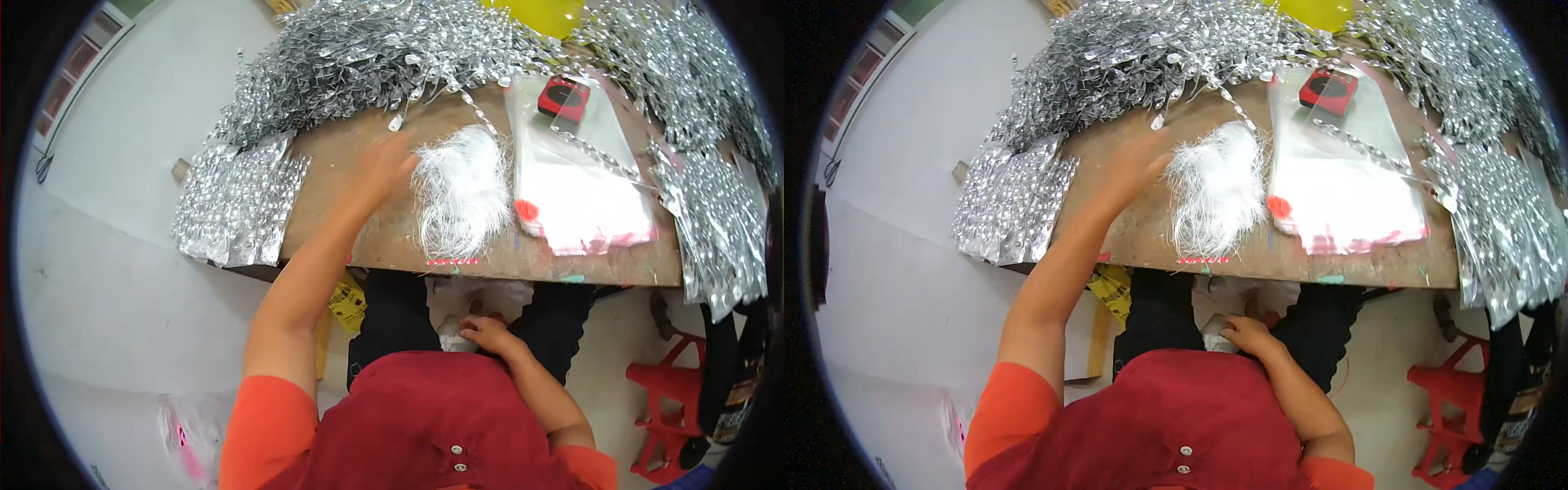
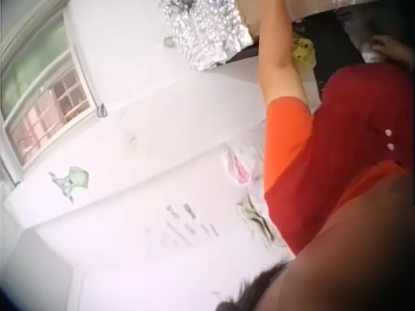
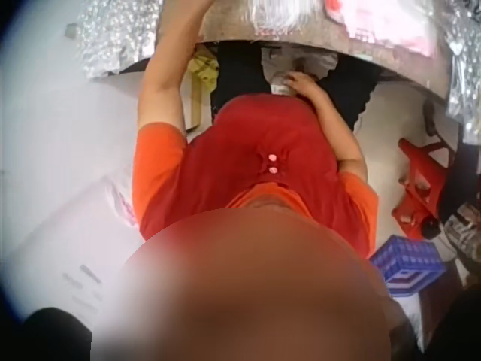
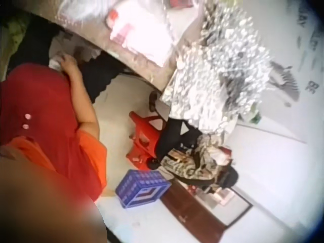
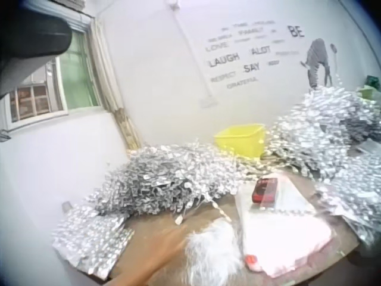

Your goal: The person is packaging silver tinsel decorations into plastic bags and assembling small components with string.

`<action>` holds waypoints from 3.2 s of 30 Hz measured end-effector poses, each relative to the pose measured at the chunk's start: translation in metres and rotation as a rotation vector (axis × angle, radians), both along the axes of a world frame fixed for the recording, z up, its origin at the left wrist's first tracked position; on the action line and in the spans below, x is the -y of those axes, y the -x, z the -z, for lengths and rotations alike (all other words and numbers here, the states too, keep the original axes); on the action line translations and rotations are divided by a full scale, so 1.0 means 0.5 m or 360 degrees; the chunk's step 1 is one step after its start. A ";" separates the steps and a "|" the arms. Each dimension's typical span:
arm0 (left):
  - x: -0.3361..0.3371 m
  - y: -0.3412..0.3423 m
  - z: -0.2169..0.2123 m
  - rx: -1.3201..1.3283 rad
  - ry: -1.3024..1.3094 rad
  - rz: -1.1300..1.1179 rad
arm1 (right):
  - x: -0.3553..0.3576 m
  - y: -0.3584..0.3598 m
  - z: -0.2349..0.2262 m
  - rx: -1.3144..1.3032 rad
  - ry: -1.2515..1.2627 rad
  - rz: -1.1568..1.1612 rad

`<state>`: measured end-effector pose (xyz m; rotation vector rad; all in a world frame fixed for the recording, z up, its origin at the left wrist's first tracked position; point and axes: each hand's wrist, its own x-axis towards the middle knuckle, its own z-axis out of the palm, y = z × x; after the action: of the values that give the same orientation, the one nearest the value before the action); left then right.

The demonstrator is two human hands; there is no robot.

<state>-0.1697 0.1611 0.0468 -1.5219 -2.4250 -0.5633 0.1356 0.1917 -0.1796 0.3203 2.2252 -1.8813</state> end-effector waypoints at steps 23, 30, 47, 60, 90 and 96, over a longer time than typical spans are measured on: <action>-0.104 0.299 0.095 0.0376 -0.0656 -0.0255 | -0.067 0.004 0.064 -0.0056 -0.0098 0.0376; 0.108 -0.114 -0.037 0.2376 -0.1044 0.0288 | -0.017 -0.008 -0.225 -0.0329 0.1021 0.0348; 0.287 -0.354 0.020 0.1467 -0.0366 0.1102 | 0.014 -0.008 -0.375 -0.0341 0.0002 0.0821; 0.261 -0.296 0.063 0.1780 0.0107 0.0286 | -0.016 0.030 -0.401 -0.0529 -0.0649 0.0540; 0.214 -0.228 0.037 0.2918 -0.0641 0.0162 | -0.038 0.101 -0.473 -0.1139 -0.0632 0.0644; 0.178 -0.264 0.037 0.2885 -0.0552 0.0414 | -0.028 0.100 -0.462 -0.0814 0.0404 0.0919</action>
<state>-0.0378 0.0719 0.0283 -1.1689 -2.4509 -3.2571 0.0857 0.2056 0.0516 0.5309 2.3128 -2.7888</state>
